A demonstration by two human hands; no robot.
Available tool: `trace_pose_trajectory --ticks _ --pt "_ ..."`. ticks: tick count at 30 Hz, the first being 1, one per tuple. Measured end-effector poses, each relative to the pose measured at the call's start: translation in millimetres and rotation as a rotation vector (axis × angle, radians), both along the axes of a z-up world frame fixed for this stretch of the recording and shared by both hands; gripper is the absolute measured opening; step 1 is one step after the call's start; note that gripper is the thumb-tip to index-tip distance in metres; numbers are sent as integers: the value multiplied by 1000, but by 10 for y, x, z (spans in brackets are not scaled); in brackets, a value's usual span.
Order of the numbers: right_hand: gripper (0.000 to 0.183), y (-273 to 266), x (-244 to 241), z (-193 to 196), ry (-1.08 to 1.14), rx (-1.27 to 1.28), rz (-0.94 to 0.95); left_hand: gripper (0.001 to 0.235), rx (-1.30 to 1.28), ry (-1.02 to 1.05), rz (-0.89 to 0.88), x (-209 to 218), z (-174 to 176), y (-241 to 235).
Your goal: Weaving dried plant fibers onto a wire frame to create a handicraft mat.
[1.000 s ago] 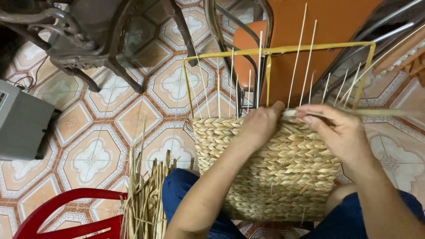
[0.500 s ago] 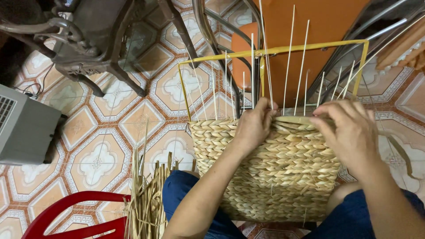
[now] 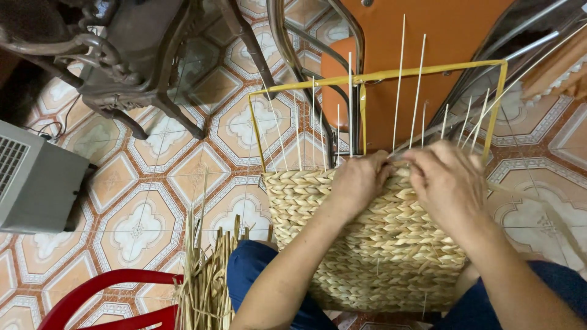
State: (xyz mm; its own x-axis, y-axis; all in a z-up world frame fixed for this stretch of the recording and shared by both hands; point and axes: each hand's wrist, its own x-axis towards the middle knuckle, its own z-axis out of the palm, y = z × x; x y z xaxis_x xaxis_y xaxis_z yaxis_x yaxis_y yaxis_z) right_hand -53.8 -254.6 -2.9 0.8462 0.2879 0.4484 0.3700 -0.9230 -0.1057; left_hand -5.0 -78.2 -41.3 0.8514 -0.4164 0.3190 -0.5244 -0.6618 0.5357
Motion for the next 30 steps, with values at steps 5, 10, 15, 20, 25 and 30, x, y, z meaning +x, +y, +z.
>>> trace_pose_trajectory --ticks 5,10,15,20,25,30 --pt "4 15 -233 -94 -385 584 90 23 -53 160 93 4 -243 -13" --pt "19 100 210 -154 423 254 -130 16 26 56 -10 -53 -169 82" --pt "21 -20 407 -363 423 685 39 16 -75 426 -81 -28 262 136" --pt "14 -173 214 -424 588 1408 -81 21 -37 736 -7 79 552 -8" --pt "15 -131 110 -377 299 840 186 19 367 422 -27 234 255 -166" --pt "29 -177 196 -497 -87 235 155 22 159 349 -132 175 223 -36"
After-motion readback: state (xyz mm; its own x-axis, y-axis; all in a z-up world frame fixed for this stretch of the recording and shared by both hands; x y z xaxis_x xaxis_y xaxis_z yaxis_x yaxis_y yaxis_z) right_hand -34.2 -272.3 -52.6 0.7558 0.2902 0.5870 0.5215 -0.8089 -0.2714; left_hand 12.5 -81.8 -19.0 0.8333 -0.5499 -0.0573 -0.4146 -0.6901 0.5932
